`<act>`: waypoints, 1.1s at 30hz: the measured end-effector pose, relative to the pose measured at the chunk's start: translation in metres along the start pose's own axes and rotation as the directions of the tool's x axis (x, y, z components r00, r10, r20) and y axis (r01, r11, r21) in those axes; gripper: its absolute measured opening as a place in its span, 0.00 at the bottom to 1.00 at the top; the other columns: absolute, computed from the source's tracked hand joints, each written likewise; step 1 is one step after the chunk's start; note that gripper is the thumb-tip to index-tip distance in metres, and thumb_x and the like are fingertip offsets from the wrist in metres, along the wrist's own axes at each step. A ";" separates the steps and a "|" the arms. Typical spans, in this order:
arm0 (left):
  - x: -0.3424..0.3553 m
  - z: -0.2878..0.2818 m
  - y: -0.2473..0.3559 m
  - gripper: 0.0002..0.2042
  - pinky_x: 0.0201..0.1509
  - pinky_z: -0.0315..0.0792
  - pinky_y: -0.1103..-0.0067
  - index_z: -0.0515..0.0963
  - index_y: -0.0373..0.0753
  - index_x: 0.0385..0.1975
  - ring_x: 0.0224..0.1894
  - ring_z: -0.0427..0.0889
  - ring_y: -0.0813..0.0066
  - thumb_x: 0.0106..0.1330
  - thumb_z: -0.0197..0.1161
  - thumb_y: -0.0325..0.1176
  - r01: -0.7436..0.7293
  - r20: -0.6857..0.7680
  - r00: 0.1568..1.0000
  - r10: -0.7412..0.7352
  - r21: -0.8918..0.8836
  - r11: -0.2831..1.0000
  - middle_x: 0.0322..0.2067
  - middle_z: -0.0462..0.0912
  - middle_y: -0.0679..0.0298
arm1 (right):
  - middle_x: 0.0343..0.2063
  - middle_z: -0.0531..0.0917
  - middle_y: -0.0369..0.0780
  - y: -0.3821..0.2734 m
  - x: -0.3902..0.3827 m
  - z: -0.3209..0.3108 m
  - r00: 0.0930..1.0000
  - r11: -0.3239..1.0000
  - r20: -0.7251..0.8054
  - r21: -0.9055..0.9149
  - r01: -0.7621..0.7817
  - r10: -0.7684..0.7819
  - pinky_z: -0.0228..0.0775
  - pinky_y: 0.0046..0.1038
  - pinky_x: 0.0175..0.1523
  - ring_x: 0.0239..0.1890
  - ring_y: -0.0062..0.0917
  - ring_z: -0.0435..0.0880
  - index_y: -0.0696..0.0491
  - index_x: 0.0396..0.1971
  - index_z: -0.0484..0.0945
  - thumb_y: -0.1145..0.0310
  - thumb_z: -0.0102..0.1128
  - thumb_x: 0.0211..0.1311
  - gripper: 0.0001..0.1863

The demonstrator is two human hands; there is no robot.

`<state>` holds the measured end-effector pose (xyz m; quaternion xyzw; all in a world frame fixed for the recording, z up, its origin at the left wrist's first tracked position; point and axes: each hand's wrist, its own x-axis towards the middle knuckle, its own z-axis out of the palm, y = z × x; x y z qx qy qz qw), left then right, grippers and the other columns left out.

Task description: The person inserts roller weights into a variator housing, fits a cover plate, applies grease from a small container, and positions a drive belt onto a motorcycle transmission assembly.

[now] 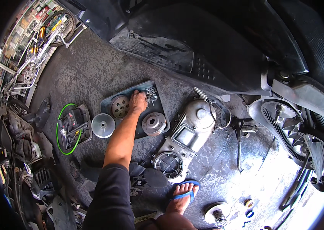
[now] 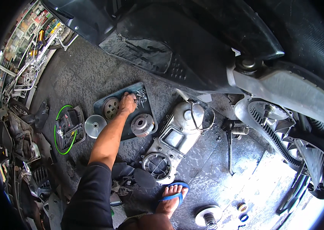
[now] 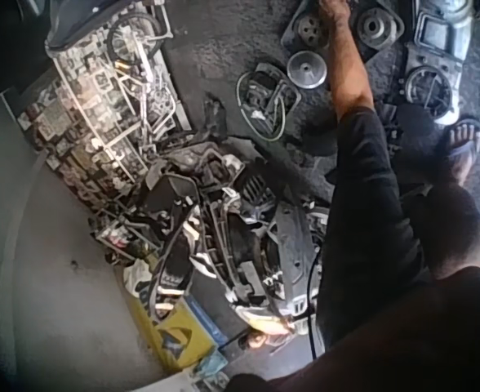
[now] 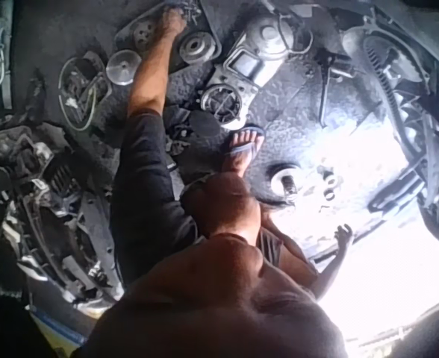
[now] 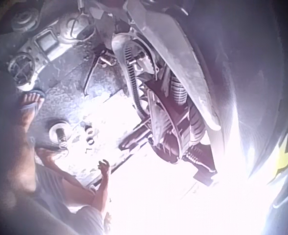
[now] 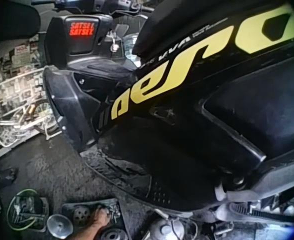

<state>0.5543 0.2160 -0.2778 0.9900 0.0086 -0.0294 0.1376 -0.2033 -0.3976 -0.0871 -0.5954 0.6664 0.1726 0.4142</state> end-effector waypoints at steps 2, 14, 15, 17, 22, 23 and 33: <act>-0.003 0.001 -0.001 0.09 0.53 0.71 0.63 0.78 0.39 0.35 0.50 0.73 0.47 0.55 0.64 0.31 -0.002 0.005 1.000 0.002 -0.017 1.000 0.42 0.74 0.50 | 0.33 0.82 0.44 -0.002 -0.001 0.002 1.000 1.000 -0.002 0.008 0.000 0.000 0.75 0.24 0.24 0.23 0.25 0.81 0.54 0.55 0.67 0.76 0.64 0.57 0.25; -0.150 -0.052 0.133 0.02 0.28 0.69 0.87 0.76 0.37 0.31 0.24 0.73 0.87 0.61 0.62 0.25 0.056 0.061 0.998 0.006 -0.944 0.324 0.23 0.79 0.70 | 0.21 0.78 0.41 -0.106 -0.037 0.105 0.685 0.651 0.044 -0.272 0.709 -0.728 0.65 0.25 0.25 0.20 0.21 0.75 0.60 0.23 0.75 0.75 0.57 0.48 0.03; -0.183 -0.054 0.161 0.02 0.29 0.69 0.88 0.76 0.37 0.32 0.25 0.74 0.88 0.61 0.62 0.26 0.157 0.164 0.977 0.138 -0.986 0.061 0.24 0.79 0.70 | 0.23 0.80 0.41 -0.149 -0.069 0.142 0.751 0.736 0.005 -0.195 0.648 -0.660 0.70 0.24 0.29 0.23 0.21 0.77 0.60 0.27 0.75 0.79 0.60 0.51 0.03; -0.241 -0.067 0.216 0.04 0.32 0.73 0.86 0.75 0.36 0.33 0.27 0.77 0.84 0.60 0.63 0.24 0.298 0.314 0.880 0.357 -0.949 0.099 0.26 0.80 0.66 | 0.31 0.83 0.46 -0.219 -0.110 0.193 0.623 0.591 0.138 -0.214 0.778 -0.770 0.76 0.27 0.42 0.37 0.29 0.85 0.60 0.35 0.78 0.78 0.64 0.51 0.10; -0.291 -0.076 0.286 0.05 0.36 0.73 0.88 0.74 0.35 0.37 0.30 0.77 0.86 0.64 0.60 0.22 0.411 0.288 0.775 0.562 -0.906 -0.102 0.29 0.81 0.67 | 0.36 0.81 0.41 -0.322 -0.164 0.301 0.538 0.398 -0.092 0.571 0.718 -0.838 0.75 0.24 0.44 0.35 0.23 0.80 0.61 0.42 0.73 0.78 0.61 0.59 0.12; -0.289 -0.080 0.291 0.04 0.36 0.73 0.87 0.73 0.34 0.37 0.31 0.78 0.85 0.64 0.60 0.23 0.413 0.281 0.777 0.563 -0.903 -0.121 0.30 0.81 0.67 | 0.34 0.80 0.41 -0.330 -0.167 0.308 0.547 0.337 -0.091 0.699 0.630 -0.832 0.75 0.24 0.44 0.35 0.22 0.79 0.62 0.43 0.72 0.79 0.60 0.59 0.12; -0.238 -0.089 0.343 0.15 0.40 0.69 0.82 0.75 0.35 0.44 0.35 0.76 0.83 0.68 0.56 0.40 0.107 0.091 0.917 0.390 -0.994 -0.020 0.32 0.80 0.67 | 0.31 0.79 0.37 -0.331 -0.143 0.295 0.555 0.131 -0.324 0.767 0.629 -0.766 0.71 0.21 0.41 0.33 0.19 0.77 0.59 0.43 0.70 0.82 0.57 0.60 0.12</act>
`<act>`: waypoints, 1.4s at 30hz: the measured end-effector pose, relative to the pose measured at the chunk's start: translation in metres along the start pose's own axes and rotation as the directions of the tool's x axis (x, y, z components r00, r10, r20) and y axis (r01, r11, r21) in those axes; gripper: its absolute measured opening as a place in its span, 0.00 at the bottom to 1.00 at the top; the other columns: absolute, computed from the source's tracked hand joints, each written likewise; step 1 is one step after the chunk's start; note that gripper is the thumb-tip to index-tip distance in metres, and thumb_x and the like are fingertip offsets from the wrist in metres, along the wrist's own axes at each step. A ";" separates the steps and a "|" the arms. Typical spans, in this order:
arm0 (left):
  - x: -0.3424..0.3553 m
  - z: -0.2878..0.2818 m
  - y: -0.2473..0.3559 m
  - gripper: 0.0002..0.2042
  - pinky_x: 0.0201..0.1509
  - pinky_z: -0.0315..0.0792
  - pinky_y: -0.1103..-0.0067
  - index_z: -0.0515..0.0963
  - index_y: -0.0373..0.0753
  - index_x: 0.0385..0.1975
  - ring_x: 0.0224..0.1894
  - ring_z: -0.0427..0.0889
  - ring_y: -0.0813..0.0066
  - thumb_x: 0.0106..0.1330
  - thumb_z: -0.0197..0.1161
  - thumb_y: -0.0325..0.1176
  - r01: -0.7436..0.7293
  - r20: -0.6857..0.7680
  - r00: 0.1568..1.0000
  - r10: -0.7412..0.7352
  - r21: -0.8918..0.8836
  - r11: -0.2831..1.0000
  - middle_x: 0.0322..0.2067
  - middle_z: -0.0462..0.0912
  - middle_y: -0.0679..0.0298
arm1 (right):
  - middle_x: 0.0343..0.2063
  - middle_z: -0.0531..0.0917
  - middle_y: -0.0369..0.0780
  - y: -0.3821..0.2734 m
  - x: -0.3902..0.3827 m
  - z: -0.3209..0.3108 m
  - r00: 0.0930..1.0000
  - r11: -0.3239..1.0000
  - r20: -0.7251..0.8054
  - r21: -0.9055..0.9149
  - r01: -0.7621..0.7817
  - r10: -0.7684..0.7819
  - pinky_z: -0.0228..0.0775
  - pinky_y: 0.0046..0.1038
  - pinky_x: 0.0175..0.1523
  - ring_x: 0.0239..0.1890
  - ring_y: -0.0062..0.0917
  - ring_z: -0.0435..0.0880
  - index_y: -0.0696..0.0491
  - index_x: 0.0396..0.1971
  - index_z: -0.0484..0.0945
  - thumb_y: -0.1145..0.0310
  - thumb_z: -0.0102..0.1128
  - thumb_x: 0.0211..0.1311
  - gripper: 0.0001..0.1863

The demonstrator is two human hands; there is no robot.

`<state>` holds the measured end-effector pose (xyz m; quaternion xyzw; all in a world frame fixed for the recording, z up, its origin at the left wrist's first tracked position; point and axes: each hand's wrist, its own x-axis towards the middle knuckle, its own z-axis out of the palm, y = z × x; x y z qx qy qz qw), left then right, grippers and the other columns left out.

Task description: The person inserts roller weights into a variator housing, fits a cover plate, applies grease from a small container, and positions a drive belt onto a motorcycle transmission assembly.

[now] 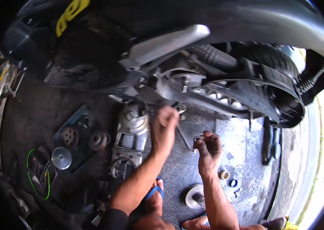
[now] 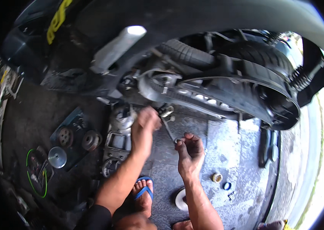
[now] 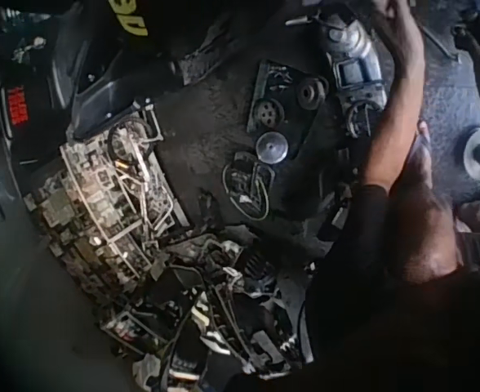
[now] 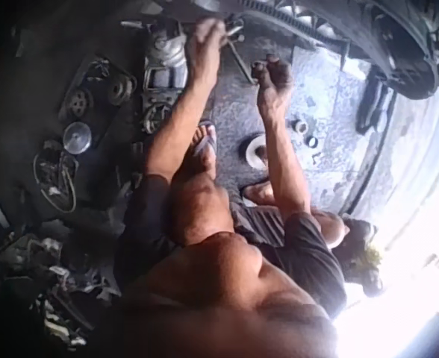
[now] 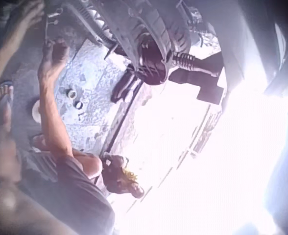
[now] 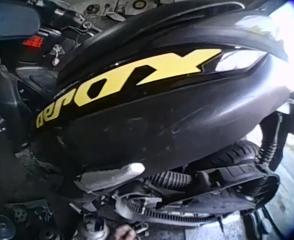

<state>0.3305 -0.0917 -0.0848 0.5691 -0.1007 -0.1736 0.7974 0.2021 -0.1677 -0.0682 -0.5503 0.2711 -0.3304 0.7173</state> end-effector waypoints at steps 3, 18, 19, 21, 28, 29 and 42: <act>0.053 0.032 0.020 0.39 0.60 0.61 0.69 0.63 0.32 0.59 0.56 0.66 0.60 0.57 0.62 0.58 0.275 -0.195 0.925 -0.326 -0.248 0.929 0.55 0.64 0.53 | 0.29 0.78 0.36 0.009 0.000 -0.034 0.993 0.993 -0.036 -0.042 -0.114 0.112 0.71 0.21 0.39 0.30 0.18 0.77 0.58 0.41 0.70 0.79 0.56 0.61 0.09; -0.034 0.035 0.042 0.22 0.51 0.68 0.73 0.71 0.43 0.49 0.43 0.71 0.72 0.57 0.64 0.44 0.322 -0.052 0.913 -0.405 -0.518 0.792 0.45 0.73 0.65 | 0.28 0.78 0.37 0.077 -0.134 -0.158 0.890 0.897 -0.276 -0.156 -0.414 0.363 0.72 0.23 0.33 0.26 0.20 0.77 0.59 0.39 0.72 0.75 0.60 0.59 0.09; -0.057 0.031 0.044 0.21 0.49 0.69 0.74 0.69 0.42 0.49 0.41 0.72 0.73 0.58 0.63 0.42 0.317 -0.070 0.915 -0.396 -0.481 0.817 0.43 0.73 0.65 | 0.27 0.78 0.37 0.079 -0.138 -0.167 0.892 0.890 -0.270 -0.185 -0.417 0.362 0.72 0.23 0.32 0.26 0.20 0.77 0.59 0.39 0.72 0.75 0.60 0.59 0.10; -0.099 0.050 0.052 0.23 0.45 0.71 0.76 0.65 0.40 0.51 0.38 0.73 0.75 0.58 0.63 0.39 0.313 -0.006 0.941 -0.338 -0.358 0.880 0.39 0.73 0.66 | 0.28 0.78 0.36 0.070 -0.148 -0.182 0.869 0.894 -0.300 -0.096 -0.439 0.394 0.71 0.23 0.31 0.26 0.20 0.77 0.59 0.40 0.72 0.74 0.60 0.60 0.10; -0.150 0.211 0.128 0.39 0.47 0.69 0.72 0.60 0.31 0.53 0.42 0.72 0.69 0.47 0.73 0.46 -0.524 0.508 0.761 0.403 0.115 0.844 0.40 0.70 0.58 | 0.27 0.81 0.38 0.107 -0.155 -0.154 0.941 0.934 -0.236 -0.207 -0.291 0.241 0.71 0.22 0.33 0.27 0.19 0.78 0.61 0.40 0.74 0.73 0.60 0.58 0.11; -0.155 0.244 0.134 0.40 0.48 0.69 0.71 0.60 0.31 0.54 0.43 0.72 0.67 0.46 0.73 0.47 -0.633 0.542 0.697 0.469 0.159 0.758 0.40 0.69 0.57 | 0.27 0.81 0.38 0.097 -0.158 -0.158 0.942 0.942 -0.260 -0.201 -0.268 0.212 0.71 0.22 0.34 0.27 0.19 0.78 0.61 0.39 0.74 0.74 0.60 0.58 0.11; -0.054 0.565 0.315 0.50 0.68 0.48 0.61 0.60 0.35 0.63 0.63 0.60 0.53 0.47 0.58 0.72 -0.489 0.300 0.752 0.588 0.851 0.191 0.62 0.62 0.48 | 0.33 0.83 0.44 0.025 -0.142 -0.166 0.941 0.955 -0.315 -0.294 0.028 -0.124 0.72 0.29 0.47 0.37 0.30 0.81 0.61 0.40 0.76 0.71 0.62 0.56 0.13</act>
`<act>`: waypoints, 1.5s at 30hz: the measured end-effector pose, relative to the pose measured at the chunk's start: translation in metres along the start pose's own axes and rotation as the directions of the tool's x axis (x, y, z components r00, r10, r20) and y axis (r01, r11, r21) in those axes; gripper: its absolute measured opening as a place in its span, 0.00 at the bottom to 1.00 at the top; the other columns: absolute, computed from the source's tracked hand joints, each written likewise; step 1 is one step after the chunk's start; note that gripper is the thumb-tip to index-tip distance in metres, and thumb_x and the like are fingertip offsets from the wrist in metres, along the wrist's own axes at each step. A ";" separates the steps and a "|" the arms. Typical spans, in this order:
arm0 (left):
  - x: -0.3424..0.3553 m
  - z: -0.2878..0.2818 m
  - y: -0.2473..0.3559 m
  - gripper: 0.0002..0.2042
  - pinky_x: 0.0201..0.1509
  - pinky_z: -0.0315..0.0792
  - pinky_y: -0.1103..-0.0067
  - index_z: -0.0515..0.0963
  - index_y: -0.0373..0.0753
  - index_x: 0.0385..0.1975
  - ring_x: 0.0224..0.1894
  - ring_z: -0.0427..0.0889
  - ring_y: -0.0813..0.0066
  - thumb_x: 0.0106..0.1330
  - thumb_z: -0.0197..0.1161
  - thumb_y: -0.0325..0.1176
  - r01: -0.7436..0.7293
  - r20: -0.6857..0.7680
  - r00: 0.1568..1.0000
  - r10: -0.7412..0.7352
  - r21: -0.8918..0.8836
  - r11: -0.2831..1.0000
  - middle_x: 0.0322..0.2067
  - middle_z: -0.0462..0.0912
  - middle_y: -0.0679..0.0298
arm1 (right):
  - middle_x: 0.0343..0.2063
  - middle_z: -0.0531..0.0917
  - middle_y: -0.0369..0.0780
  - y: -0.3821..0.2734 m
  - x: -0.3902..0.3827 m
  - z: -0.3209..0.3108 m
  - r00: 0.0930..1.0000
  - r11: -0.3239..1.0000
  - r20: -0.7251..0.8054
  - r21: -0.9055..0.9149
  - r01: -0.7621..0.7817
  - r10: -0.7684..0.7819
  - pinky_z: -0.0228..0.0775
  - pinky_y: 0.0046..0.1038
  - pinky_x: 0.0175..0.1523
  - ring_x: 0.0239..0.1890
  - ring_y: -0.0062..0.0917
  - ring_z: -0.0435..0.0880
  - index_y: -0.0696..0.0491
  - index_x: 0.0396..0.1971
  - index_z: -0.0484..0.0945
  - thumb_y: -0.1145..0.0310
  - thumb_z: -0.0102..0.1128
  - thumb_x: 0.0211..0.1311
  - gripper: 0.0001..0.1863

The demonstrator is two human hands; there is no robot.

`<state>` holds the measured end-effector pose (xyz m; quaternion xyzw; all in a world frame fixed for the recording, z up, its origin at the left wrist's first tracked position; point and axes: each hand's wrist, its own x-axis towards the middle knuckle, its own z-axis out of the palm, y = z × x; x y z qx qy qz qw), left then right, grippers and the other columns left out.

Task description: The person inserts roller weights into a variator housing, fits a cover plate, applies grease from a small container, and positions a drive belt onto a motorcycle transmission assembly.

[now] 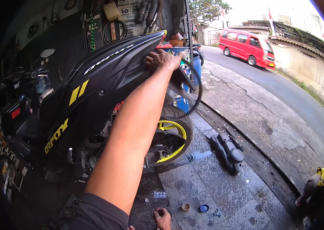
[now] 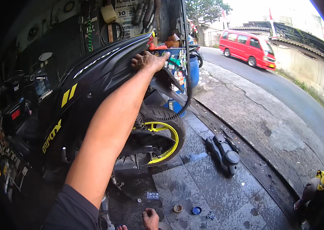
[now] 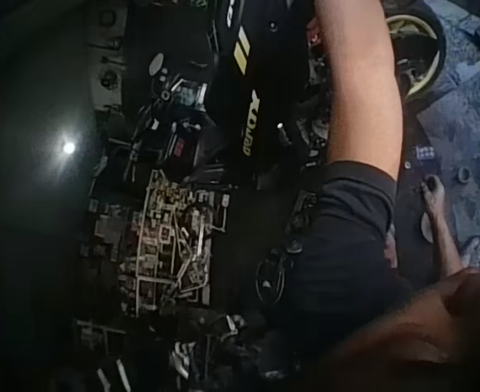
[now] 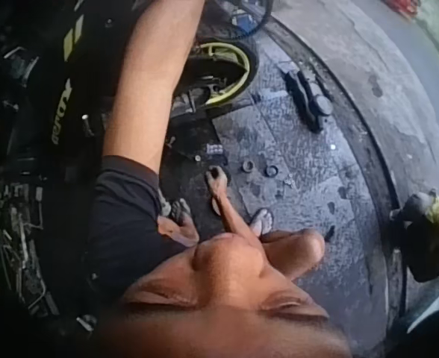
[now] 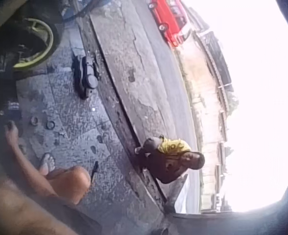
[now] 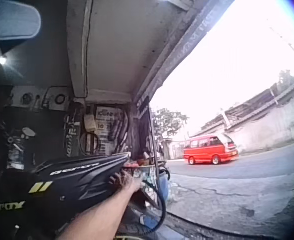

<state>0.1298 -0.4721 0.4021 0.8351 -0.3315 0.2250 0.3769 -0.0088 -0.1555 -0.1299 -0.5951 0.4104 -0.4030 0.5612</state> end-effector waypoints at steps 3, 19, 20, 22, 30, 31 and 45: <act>0.006 0.015 -0.003 0.45 0.69 0.45 0.61 0.64 0.35 0.62 0.68 0.52 0.49 0.57 0.45 0.70 -0.055 0.160 0.985 0.070 -0.099 0.994 0.66 0.56 0.47 | 0.26 0.79 0.35 0.035 0.027 -0.008 0.983 0.963 0.004 0.203 -0.180 0.183 0.70 0.20 0.33 0.27 0.17 0.76 0.60 0.36 0.75 0.75 0.59 0.59 0.07; -0.343 0.015 -0.511 0.15 0.25 0.66 0.81 0.75 0.37 0.24 0.20 0.70 0.83 0.69 0.55 0.41 0.624 0.329 0.766 -0.552 -0.589 0.514 0.17 0.73 0.69 | 0.26 0.77 0.37 -0.013 0.058 0.053 0.909 0.937 0.375 0.216 -0.275 0.181 0.74 0.25 0.35 0.26 0.22 0.78 0.61 0.33 0.74 0.78 0.53 0.63 0.03; -0.334 0.009 -0.515 0.16 0.22 0.65 0.85 0.75 0.37 0.27 0.19 0.69 0.84 0.70 0.54 0.44 0.741 0.461 0.615 -0.640 -0.616 0.267 0.18 0.72 0.70 | 0.25 0.77 0.36 -0.016 0.069 0.067 0.909 0.961 0.381 0.141 -0.239 0.170 0.72 0.24 0.35 0.27 0.20 0.76 0.60 0.31 0.74 0.77 0.52 0.63 0.03; -0.318 0.021 -0.542 0.17 0.19 0.65 0.87 0.75 0.37 0.31 0.18 0.70 0.85 0.70 0.52 0.46 0.766 0.519 0.540 -0.663 -0.629 0.132 0.20 0.73 0.70 | 0.27 0.75 0.35 -0.037 0.089 0.106 0.911 0.985 0.406 0.121 -0.127 0.068 0.68 0.20 0.36 0.30 0.16 0.73 0.58 0.31 0.72 0.75 0.51 0.66 0.04; -0.220 0.060 -0.551 0.20 0.20 0.68 0.83 0.74 0.39 0.43 0.18 0.70 0.82 0.68 0.51 0.52 0.791 0.649 0.495 -0.578 -0.611 -0.010 0.22 0.74 0.67 | 0.42 0.78 0.44 -0.087 0.194 0.252 0.917 0.953 0.304 0.234 0.190 -0.257 0.63 0.27 0.54 0.47 0.26 0.74 0.63 0.45 0.70 0.70 0.46 0.69 0.12; -0.218 0.065 -0.555 0.19 0.19 0.67 0.84 0.74 0.40 0.43 0.18 0.70 0.83 0.69 0.51 0.51 0.794 0.654 0.508 -0.560 -0.608 0.010 0.22 0.74 0.67 | 0.44 0.77 0.44 -0.076 0.203 0.259 0.910 0.957 0.314 0.188 0.221 -0.272 0.64 0.27 0.56 0.48 0.26 0.74 0.63 0.49 0.68 0.68 0.46 0.70 0.15; -0.216 0.073 -0.563 0.16 0.17 0.55 0.85 0.68 0.41 0.28 0.15 0.59 0.85 0.67 0.52 0.48 0.715 0.767 0.478 -0.429 -0.623 -0.317 0.18 0.65 0.71 | 0.41 0.79 0.47 -0.059 0.222 0.281 0.839 0.803 0.328 -0.282 0.526 -0.434 0.67 0.31 0.53 0.45 0.34 0.75 0.60 0.47 0.73 0.73 0.47 0.67 0.12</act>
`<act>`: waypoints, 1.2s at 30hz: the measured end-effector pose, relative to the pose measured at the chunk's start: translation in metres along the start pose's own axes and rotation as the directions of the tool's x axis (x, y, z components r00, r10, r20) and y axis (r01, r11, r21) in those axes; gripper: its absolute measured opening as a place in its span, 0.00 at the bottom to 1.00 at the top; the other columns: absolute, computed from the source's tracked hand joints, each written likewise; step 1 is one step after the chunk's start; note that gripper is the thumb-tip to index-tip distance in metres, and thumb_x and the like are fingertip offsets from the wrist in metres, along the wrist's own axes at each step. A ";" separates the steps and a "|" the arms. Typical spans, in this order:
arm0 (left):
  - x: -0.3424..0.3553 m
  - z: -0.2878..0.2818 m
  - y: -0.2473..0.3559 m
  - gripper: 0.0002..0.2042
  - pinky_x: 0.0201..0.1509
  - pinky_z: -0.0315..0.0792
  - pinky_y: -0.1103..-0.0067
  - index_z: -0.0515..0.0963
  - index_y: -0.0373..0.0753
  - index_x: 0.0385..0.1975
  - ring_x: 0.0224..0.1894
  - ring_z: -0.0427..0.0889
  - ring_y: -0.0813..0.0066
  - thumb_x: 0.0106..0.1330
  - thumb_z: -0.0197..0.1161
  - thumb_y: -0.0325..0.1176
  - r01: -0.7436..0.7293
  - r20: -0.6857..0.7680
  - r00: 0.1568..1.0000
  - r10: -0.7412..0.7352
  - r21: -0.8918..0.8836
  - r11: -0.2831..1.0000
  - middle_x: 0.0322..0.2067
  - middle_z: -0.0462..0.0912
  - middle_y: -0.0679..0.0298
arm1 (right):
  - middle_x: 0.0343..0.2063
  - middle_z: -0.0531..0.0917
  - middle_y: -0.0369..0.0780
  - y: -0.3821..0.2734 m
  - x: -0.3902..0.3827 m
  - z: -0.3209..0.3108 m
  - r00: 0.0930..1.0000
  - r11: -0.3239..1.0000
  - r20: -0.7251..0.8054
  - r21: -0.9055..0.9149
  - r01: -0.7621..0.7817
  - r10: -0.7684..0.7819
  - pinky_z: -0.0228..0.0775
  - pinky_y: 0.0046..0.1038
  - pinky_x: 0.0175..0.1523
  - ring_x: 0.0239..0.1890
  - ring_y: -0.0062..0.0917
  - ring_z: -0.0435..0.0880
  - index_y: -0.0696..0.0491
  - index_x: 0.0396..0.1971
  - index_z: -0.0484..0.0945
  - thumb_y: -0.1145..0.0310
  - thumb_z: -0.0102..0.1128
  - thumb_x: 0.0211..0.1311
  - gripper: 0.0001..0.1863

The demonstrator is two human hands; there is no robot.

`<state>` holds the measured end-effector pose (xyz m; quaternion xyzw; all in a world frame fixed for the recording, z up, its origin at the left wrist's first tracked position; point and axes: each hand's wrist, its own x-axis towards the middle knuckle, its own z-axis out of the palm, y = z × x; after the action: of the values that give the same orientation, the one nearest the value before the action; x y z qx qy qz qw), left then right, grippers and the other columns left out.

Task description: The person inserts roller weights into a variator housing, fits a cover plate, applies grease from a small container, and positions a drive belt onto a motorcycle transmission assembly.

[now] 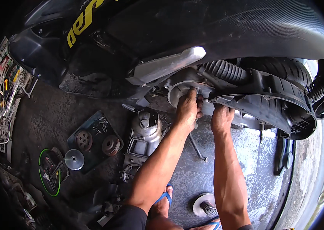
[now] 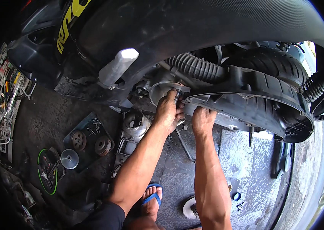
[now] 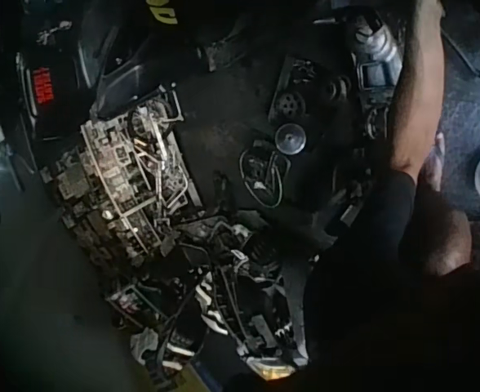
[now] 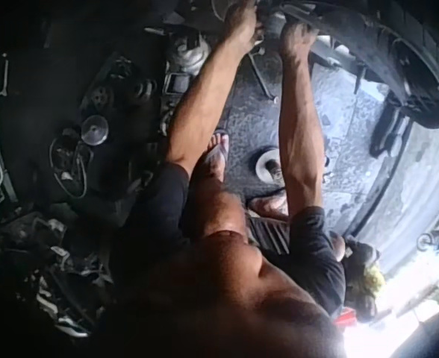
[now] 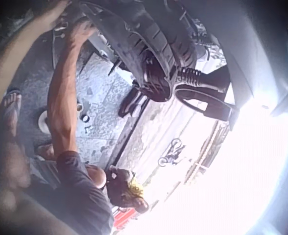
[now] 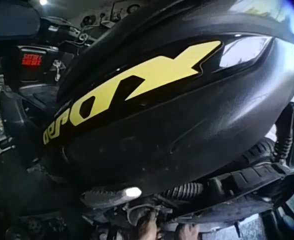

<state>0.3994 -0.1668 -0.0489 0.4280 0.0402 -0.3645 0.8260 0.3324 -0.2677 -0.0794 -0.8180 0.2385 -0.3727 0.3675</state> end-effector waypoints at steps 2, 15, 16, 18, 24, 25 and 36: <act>-0.001 0.002 0.000 0.16 0.16 0.55 0.85 0.68 0.41 0.27 0.15 0.59 0.85 0.67 0.53 0.48 -0.031 -0.037 0.999 0.034 0.068 0.997 0.17 0.65 0.72 | 0.42 0.78 0.46 0.008 0.002 0.000 1.000 1.000 0.010 0.002 0.024 -0.024 0.68 0.30 0.52 0.46 0.32 0.75 0.61 0.49 0.71 0.72 0.46 0.69 0.13; -0.020 -0.003 -0.009 0.17 0.12 0.54 0.86 0.71 0.38 0.24 0.13 0.60 0.87 0.67 0.55 0.45 -0.099 -0.110 0.987 0.120 0.182 0.978 0.15 0.64 0.73 | 0.34 0.80 0.40 -0.013 0.002 0.010 0.938 0.738 0.019 0.611 -0.286 0.347 0.68 0.27 0.44 0.37 0.24 0.75 0.62 0.37 0.76 0.61 0.39 0.71 0.20; -0.021 -0.003 -0.009 0.16 0.12 0.54 0.86 0.71 0.38 0.24 0.14 0.61 0.87 0.67 0.55 0.45 -0.100 -0.111 0.986 0.120 0.176 0.979 0.15 0.64 0.73 | 0.33 0.80 0.40 -0.012 0.002 0.010 0.948 0.763 0.005 0.593 -0.258 0.317 0.68 0.27 0.43 0.36 0.24 0.75 0.62 0.37 0.76 0.61 0.40 0.71 0.20; -0.020 -0.003 -0.012 0.16 0.13 0.55 0.86 0.71 0.38 0.22 0.14 0.62 0.87 0.67 0.56 0.44 -0.156 -0.126 0.974 0.187 0.225 0.962 0.15 0.65 0.72 | 0.28 0.78 0.37 -0.014 0.001 0.012 0.947 0.759 -0.019 0.603 -0.245 0.320 0.65 0.25 0.35 0.31 0.20 0.72 0.60 0.34 0.76 0.60 0.43 0.69 0.18; -0.016 -0.008 -0.016 0.18 0.17 0.55 0.81 0.70 0.38 0.16 0.16 0.61 0.86 0.68 0.56 0.39 -0.411 -0.035 0.834 0.551 0.628 0.661 0.14 0.65 0.73 | 0.24 0.75 0.36 -0.024 0.003 0.026 0.844 0.481 0.066 0.797 -0.365 0.532 0.60 0.25 0.30 0.25 0.19 0.68 0.58 0.31 0.75 0.61 0.49 0.65 0.14; -0.019 -0.008 -0.016 0.18 0.18 0.55 0.80 0.69 0.38 0.15 0.16 0.60 0.85 0.68 0.56 0.39 -0.395 -0.037 0.831 0.556 0.665 0.634 0.14 0.65 0.73 | 0.25 0.76 0.37 -0.021 0.004 0.025 0.843 0.525 0.052 0.762 -0.380 0.535 0.61 0.26 0.30 0.26 0.21 0.68 0.59 0.31 0.75 0.61 0.49 0.65 0.14; -0.014 -0.003 -0.010 0.15 0.34 0.73 0.69 0.79 0.29 0.27 0.28 0.83 0.58 0.61 0.59 0.39 -0.385 -0.048 0.810 0.584 0.707 0.593 0.24 0.82 0.49 | 0.34 0.76 0.47 -0.001 0.011 0.074 0.842 0.957 -0.503 0.286 -0.051 0.196 0.66 0.36 0.44 0.36 0.32 0.70 0.67 0.35 0.72 0.62 0.51 0.64 0.18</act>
<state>0.3839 -0.1602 -0.0522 0.7344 -0.0977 -0.0494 0.6699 0.3972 -0.2433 -0.1074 -0.6117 0.3312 -0.5855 0.4164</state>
